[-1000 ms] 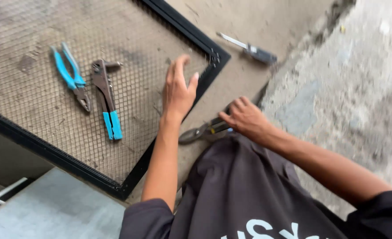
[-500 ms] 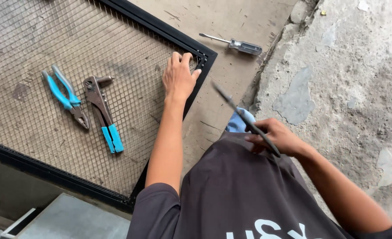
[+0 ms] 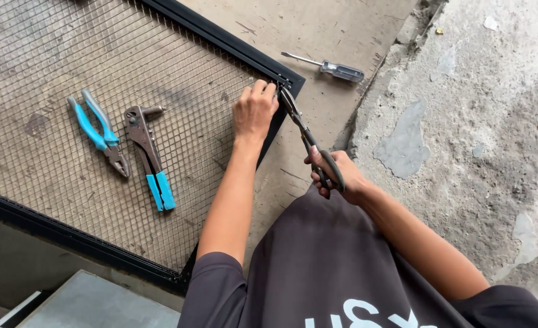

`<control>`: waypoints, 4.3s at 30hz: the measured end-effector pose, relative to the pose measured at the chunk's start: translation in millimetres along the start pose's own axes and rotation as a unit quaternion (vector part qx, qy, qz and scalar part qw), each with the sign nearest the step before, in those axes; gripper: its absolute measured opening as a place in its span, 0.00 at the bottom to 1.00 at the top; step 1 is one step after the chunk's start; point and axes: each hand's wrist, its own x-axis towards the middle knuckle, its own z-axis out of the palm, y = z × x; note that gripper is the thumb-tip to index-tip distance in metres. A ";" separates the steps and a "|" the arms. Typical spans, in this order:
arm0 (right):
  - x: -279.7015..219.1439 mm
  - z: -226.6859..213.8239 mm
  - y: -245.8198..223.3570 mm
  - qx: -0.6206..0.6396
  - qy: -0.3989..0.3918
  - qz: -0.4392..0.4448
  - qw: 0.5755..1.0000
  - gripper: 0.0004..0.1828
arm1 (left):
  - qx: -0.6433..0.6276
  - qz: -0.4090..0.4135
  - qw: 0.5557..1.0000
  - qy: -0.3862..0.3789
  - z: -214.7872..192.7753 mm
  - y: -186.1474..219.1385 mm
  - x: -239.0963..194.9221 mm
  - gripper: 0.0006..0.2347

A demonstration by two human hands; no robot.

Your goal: Trimming excess wire mesh with snips and securing it into a metal frame using a screwdriver.

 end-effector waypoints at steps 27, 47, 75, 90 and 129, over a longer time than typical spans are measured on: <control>17.4 -77.0 12.5 -0.171 0.076 -0.277 0.942 0.14 | -0.094 -0.097 0.989 -0.062 -63.0 45.9 -31.3 0.21; 235.7 -157.2 -187.1 -0.683 -0.001 -0.475 0.555 0.27 | -0.024 -0.299 0.933 0.201 -67.4 125.7 -40.8 0.23; 135.0 -143.1 -132.8 -0.571 -0.081 -0.377 0.725 0.29 | 0.045 -0.224 0.973 -0.006 -26.0 70.0 -20.1 0.40; 122.6 -84.3 -142.4 -0.725 -0.047 -0.468 0.503 0.14 | 0.015 -0.061 0.980 0.186 25.6 34.4 -31.1 0.21; 117.3 -21.4 -204.3 -0.801 -0.148 -0.469 0.341 0.10 | -0.004 -0.075 0.967 0.242 32.9 40.4 -33.6 0.24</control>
